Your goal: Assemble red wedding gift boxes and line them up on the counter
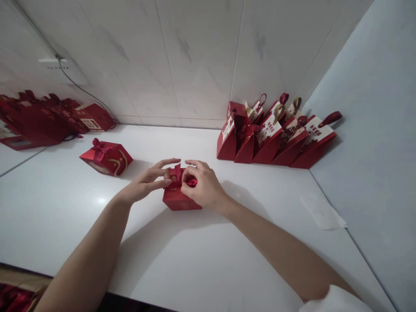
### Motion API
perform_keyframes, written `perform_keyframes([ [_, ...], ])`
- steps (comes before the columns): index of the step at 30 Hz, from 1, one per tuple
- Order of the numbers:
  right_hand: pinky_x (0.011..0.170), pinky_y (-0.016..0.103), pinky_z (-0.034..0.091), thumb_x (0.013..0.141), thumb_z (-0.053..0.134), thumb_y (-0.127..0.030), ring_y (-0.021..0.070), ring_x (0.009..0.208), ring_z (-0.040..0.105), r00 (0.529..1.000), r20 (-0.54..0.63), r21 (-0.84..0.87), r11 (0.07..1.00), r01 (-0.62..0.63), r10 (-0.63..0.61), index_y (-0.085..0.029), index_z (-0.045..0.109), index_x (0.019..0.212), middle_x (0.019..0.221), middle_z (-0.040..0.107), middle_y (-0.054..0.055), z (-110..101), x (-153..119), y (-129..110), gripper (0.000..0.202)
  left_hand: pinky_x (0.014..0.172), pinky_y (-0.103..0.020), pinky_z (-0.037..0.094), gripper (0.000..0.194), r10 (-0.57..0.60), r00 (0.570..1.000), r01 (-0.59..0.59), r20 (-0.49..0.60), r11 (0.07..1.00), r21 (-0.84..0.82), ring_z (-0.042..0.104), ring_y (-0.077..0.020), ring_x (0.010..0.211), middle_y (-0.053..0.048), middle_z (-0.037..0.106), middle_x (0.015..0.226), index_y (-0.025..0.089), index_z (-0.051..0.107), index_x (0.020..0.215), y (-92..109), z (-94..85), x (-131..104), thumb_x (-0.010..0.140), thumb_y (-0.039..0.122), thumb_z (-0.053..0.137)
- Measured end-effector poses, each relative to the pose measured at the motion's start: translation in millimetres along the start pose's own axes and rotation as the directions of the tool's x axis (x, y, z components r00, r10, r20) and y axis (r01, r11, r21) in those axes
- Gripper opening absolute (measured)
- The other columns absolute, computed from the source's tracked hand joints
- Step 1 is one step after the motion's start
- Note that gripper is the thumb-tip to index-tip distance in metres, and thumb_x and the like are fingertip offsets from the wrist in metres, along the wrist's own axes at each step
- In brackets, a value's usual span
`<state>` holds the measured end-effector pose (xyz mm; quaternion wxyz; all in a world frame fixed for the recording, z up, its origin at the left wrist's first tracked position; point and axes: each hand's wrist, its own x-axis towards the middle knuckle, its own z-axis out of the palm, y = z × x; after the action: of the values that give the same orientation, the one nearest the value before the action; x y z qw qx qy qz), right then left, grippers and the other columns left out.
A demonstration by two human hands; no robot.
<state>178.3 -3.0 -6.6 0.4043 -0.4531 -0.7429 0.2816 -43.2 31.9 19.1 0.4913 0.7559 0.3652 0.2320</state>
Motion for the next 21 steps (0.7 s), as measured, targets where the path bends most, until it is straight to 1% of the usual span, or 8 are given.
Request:
perform_keyframes([
  [5,0.105,0.045,0.043,0.077,0.061,-0.018,0.0243,0.138,0.041,1.000,0.007,0.037,0.999,-0.023,0.023,-0.023,0.062,0.077,0.131,0.056,0.010,2,0,4,0.006,0.108,-0.048,0.042,0.026,-0.007,1.000,0.006,0.017,0.999,0.031,0.048,-0.0319,0.131,-0.004,0.038,0.153,0.018,0.063,0.077,5,-1.2,-3,0.090,0.039,0.060],
  [10,0.105,0.045,0.043,0.076,0.062,-0.018,0.0248,0.139,0.040,0.999,0.012,0.026,0.999,-0.033,0.032,-0.023,0.062,0.077,0.133,0.055,0.011,2,1,3,0.006,0.103,-0.045,0.047,0.029,-0.040,0.996,0.046,0.073,0.997,-0.070,0.048,-0.0324,0.131,-0.006,0.038,0.154,0.017,0.061,0.076,2,0.5,0,0.091,0.041,0.058],
  [13,0.105,0.046,0.043,0.076,0.062,-0.018,0.0257,0.138,0.042,1.000,0.005,0.008,1.000,-0.021,0.021,-0.023,0.062,0.077,0.133,0.055,0.011,4,1,2,0.005,0.106,-0.049,0.044,0.033,-0.036,0.998,0.040,0.056,0.996,-0.078,0.050,-0.0333,0.129,-0.006,0.038,0.153,0.016,0.060,0.071,-1,2.0,2,0.091,0.042,0.059],
  [15,0.107,0.047,0.041,0.078,0.060,-0.020,0.0264,0.138,0.042,0.996,-0.073,-0.008,0.999,0.044,-0.045,-0.023,0.062,0.079,0.136,0.053,0.011,6,-3,6,0.004,0.109,-0.052,0.040,0.029,-0.002,1.000,0.003,0.016,0.997,-0.074,0.048,-0.0341,0.132,-0.007,0.039,0.153,0.017,0.063,0.076,-6,0.3,2,0.090,0.042,0.060],
  [17,0.114,0.051,0.033,0.083,0.057,-0.023,0.0268,0.141,0.039,0.967,-0.197,-0.040,0.987,0.157,-0.162,-0.024,0.062,0.092,0.144,0.048,0.011,9,-9,15,0.010,0.114,-0.054,0.034,0.023,0.053,0.997,-0.057,-0.048,0.995,-0.083,0.037,-0.0341,0.141,-0.007,0.037,0.154,0.023,0.065,0.101,-12,-4.6,0,0.086,0.041,0.065],
  [18,0.117,0.054,0.027,0.086,0.056,-0.027,0.0275,0.143,0.035,0.941,-0.247,-0.067,0.973,0.220,-0.230,-0.024,0.060,0.104,0.149,0.043,0.011,9,-13,22,0.019,0.116,-0.055,0.030,0.041,0.076,0.995,-0.081,-0.060,0.993,-0.084,0.029,-0.0334,0.145,-0.007,0.034,0.157,0.029,0.059,0.121,-17,-8.0,0,0.083,0.041,0.070],
  [19,0.119,0.056,0.020,0.087,0.057,-0.033,0.0288,0.146,0.030,0.919,-0.266,-0.096,0.956,0.276,-0.292,-0.025,0.054,0.119,0.154,0.036,0.011,10,-16,30,0.034,0.117,-0.057,0.026,0.068,0.088,0.995,-0.092,-0.048,0.993,-0.077,0.021,-0.0327,0.149,-0.007,0.028,0.160,0.036,0.044,0.139,-22,-11.5,-1,0.078,0.041,0.075],
  [21,0.119,0.061,0.014,0.084,0.063,-0.049,0.0323,0.150,0.020,0.901,-0.226,-0.139,0.928,0.347,-0.371,-0.027,0.033,0.144,0.162,0.021,0.011,12,-20,46,0.070,0.118,-0.060,0.020,0.114,0.062,0.997,-0.061,0.045,0.998,-0.018,0.009,-0.0331,0.152,-0.008,0.014,0.164,0.043,0.006,0.154,-33,-16.9,-2,0.069,0.041,0.083],
])
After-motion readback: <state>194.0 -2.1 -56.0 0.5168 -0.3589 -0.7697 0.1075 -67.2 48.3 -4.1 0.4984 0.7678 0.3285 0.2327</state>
